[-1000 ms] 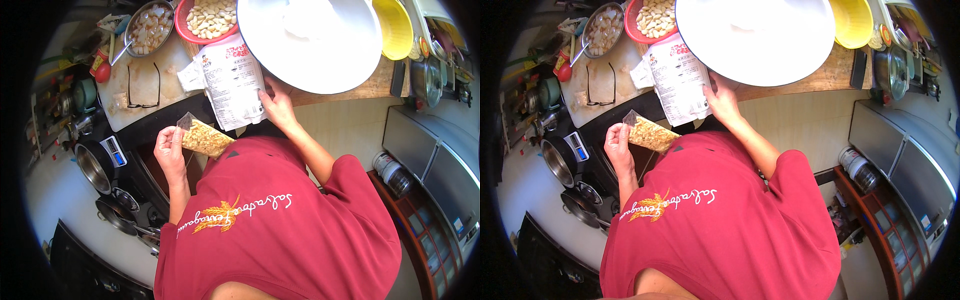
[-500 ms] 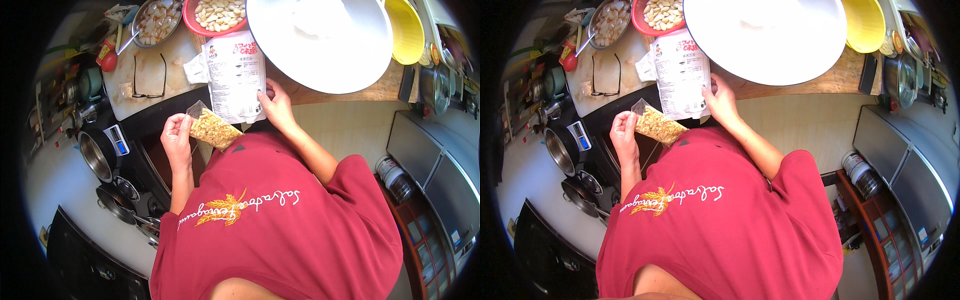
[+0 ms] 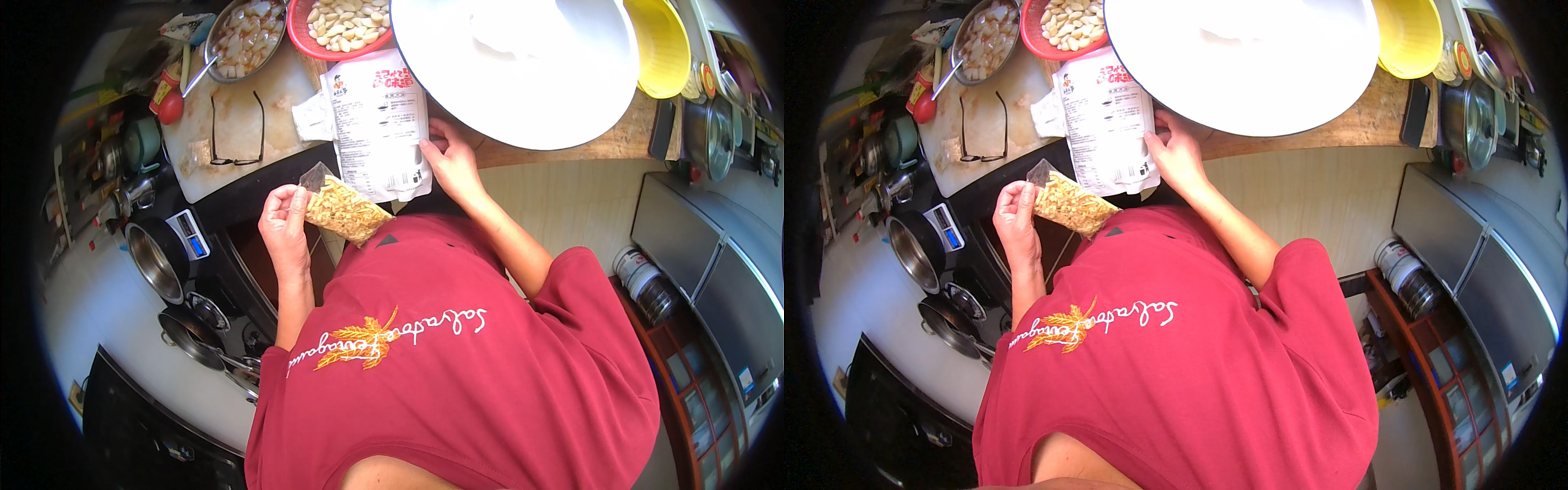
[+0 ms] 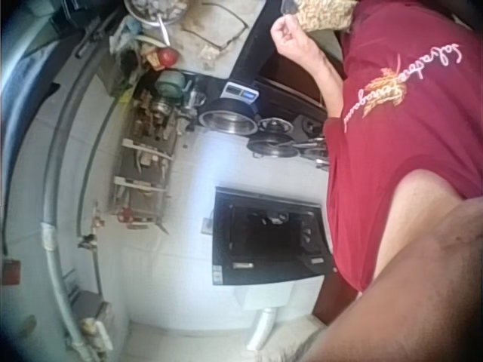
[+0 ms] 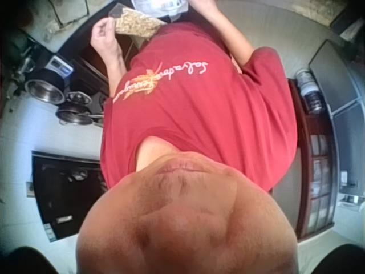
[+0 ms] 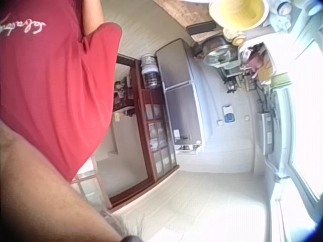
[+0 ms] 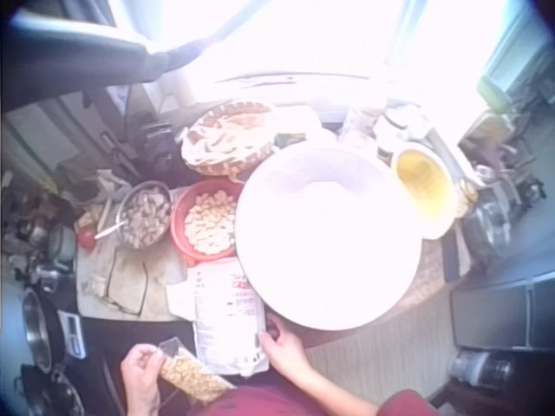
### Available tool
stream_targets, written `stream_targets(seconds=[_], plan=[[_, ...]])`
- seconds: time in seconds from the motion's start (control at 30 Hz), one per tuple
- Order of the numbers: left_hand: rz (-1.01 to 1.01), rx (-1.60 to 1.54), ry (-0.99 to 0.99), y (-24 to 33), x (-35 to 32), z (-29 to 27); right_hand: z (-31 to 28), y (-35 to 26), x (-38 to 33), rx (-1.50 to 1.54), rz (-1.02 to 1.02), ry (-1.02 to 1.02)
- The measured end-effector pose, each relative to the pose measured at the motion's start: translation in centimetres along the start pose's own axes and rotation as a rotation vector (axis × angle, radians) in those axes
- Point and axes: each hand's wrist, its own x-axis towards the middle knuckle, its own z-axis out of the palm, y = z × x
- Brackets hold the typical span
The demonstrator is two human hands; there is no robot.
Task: The person operates a digital scale to weigh ingredients, pours liquid into a metal bowl, and opens a small packet to add its contents into a wok on a stovetop.
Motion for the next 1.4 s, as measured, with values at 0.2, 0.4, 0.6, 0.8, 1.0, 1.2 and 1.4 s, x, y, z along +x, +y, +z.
stream_targets(seconds=[0.2, 0.4, 0.6, 0.8, 1.0, 1.2, 1.4], plan=[[-0.017, -0.003, -0.029, 0.4, 0.2, 0.1, -0.8, -1.6, 0.0, -0.139, -0.064, 0.04], [-0.021, -0.009, -0.043, 0.3, 0.3, 0.1, -0.6, -2.8, -0.7, -0.566, -0.32, -0.025], [-0.026, -0.02, -0.043, 0.2, 0.2, 0.2, -0.3, -2.7, -0.4, -0.591, -0.304, -0.029], [-0.021, -0.017, -0.019, 0.0, 0.0, 0.4, -0.5, -3.3, -0.2, -0.596, -0.234, -0.093], [-0.034, -0.018, -0.023, -0.2, -0.1, 0.1, -0.4, -3.3, -0.1, -0.603, -0.209, -0.11], [-0.038, -0.03, -0.029, -0.4, -0.2, -0.1, -0.4, -3.1, 0.1, -0.579, -0.218, -0.044], [-0.043, -0.043, -0.029, -0.3, -0.3, 0.0, -0.3, -3.0, 0.0, -0.58, -0.262, -0.026]])
